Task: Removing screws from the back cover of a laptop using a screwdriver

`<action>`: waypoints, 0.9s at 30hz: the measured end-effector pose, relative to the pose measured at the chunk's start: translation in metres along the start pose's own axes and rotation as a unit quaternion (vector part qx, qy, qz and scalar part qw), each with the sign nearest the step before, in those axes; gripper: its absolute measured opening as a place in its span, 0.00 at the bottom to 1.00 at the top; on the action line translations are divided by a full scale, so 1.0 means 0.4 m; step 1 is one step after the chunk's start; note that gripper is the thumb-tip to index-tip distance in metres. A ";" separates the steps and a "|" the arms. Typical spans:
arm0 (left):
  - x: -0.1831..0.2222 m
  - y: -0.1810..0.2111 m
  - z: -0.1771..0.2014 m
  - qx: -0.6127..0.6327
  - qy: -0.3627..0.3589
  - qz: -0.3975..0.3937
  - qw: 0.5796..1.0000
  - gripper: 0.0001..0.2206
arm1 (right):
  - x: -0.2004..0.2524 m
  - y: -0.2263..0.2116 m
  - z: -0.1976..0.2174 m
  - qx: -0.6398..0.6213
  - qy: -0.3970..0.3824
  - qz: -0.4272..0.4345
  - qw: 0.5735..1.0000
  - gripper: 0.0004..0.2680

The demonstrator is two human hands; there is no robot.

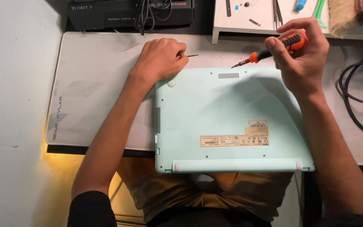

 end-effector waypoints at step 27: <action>-0.026 0.152 -0.043 0.514 -0.084 -0.069 0.851 0.16 | -0.034 -0.113 -0.151 0.192 -0.103 0.122 0.968 0.14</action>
Point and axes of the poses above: each hand's wrist, its own x-axis away from the middle knuckle, its own z-axis out of the back of the hand, y = z × x, the point moved 7 cm from there along -x, towards the middle knuckle, and after that the axes turned 10 degrees about x, right-handed, at the moved point
